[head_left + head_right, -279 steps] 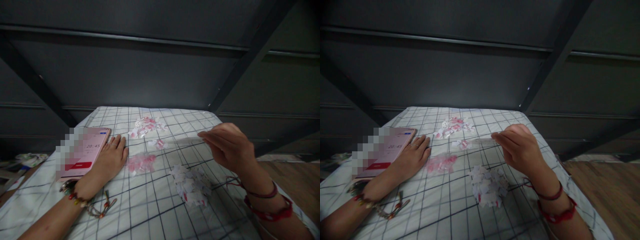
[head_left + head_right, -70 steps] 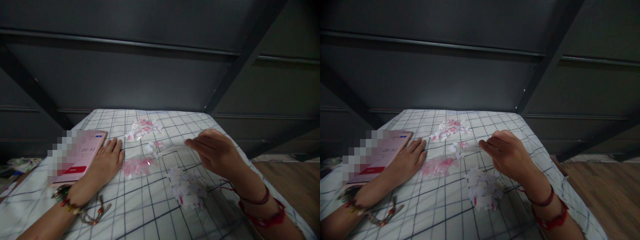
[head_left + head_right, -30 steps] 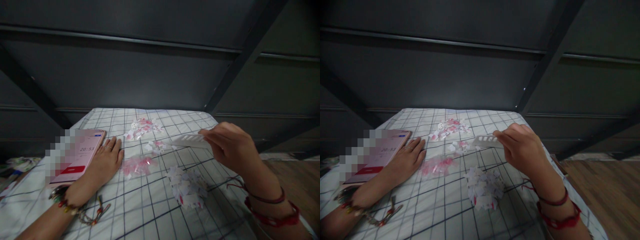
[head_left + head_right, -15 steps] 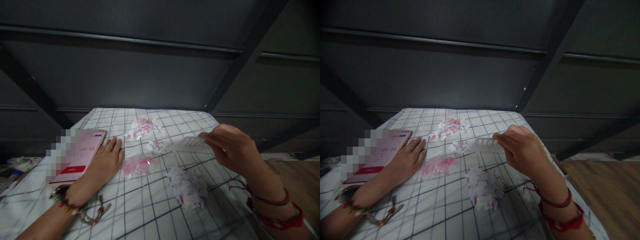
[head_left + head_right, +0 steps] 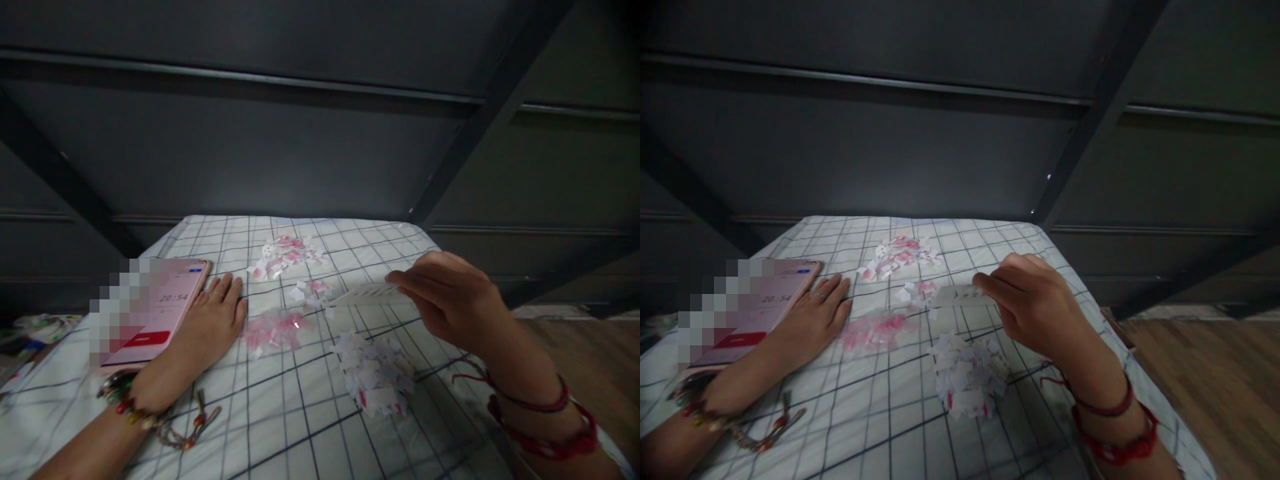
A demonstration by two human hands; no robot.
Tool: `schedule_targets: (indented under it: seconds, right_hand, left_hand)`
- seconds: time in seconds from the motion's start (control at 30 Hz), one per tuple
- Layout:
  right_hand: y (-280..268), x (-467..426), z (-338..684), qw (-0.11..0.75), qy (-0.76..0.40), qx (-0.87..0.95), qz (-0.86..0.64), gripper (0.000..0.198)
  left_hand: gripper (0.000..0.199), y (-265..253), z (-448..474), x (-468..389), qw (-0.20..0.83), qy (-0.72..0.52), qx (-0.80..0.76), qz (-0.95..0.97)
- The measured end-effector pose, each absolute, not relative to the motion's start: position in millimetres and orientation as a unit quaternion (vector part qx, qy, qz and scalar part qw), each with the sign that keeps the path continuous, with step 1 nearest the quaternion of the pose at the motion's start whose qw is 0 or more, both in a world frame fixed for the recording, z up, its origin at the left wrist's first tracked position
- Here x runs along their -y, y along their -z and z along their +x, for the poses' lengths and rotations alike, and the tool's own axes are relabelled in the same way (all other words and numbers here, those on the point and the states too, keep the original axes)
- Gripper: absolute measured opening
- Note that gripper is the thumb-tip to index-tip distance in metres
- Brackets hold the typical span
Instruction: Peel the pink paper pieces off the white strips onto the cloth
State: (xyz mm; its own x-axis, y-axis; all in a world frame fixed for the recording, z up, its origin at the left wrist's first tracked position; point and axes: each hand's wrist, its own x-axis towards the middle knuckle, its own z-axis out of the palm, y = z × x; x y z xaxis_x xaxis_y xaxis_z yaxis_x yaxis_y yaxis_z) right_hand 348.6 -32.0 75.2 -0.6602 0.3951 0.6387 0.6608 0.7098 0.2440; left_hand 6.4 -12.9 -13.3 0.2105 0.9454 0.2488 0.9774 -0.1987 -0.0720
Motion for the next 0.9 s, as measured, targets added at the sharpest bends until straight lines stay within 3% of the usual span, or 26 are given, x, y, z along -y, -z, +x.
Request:
schedule_targets:
  seconds: [0.3,0.9]
  right_hand:
    - [-78.7,32.9,363.7,0.259,0.214,0.872,-0.356,0.019]
    - [-83.9,36.0,358.5,0.271,0.170,0.903,-0.288,0.023]
  left_hand:
    - [0.051,7.2,8.5,14.3,0.099,0.048,0.624,-0.774]
    - [0.052,10.5,6.9,12.3,0.090,0.064,0.617,-0.779]
